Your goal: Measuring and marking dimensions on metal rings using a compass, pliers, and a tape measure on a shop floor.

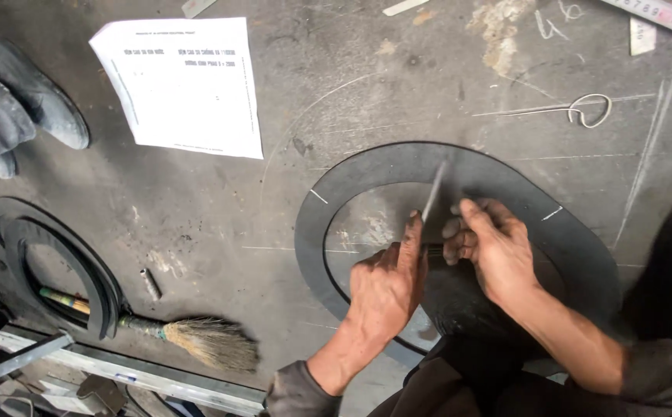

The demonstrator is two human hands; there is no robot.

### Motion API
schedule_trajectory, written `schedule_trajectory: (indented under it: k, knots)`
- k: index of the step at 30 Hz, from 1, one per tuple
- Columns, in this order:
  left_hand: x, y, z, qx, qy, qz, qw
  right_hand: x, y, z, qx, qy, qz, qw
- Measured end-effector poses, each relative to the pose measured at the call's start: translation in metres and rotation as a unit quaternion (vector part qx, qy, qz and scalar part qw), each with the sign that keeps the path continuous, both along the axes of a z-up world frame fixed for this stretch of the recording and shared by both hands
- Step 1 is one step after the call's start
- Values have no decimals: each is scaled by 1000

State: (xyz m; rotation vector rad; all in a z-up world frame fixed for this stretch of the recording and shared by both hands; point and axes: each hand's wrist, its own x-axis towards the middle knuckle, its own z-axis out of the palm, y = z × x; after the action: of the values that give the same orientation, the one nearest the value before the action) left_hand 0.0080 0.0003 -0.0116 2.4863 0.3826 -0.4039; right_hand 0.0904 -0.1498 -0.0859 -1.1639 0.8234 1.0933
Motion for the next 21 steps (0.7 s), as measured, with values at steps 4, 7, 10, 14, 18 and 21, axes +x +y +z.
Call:
schedule_trajectory:
  k: [4, 7, 10, 14, 18, 21]
  knots:
    - [17, 0, 10, 64, 50, -175, 981, -10, -14, 9, 38, -12, -81, 996]
    - [27, -7, 15, 83, 86, -247, 962, -18, -18, 1, 51, -18, -88, 995]
    - [28, -13, 12, 106, 105, -298, 943, -19, -19, -7, 35, -12, -83, 996]
    - [24, -17, 8, 128, 90, -321, 934, -17, -21, -8, 35, 0, -88, 996]
    - [26, -20, 6, 128, 83, -321, 935, -18, -23, -13, 47, 8, -108, 993]
    - [24, -24, 5, 140, 82, -320, 933, -23, -25, -18, 48, 11, -119, 992]
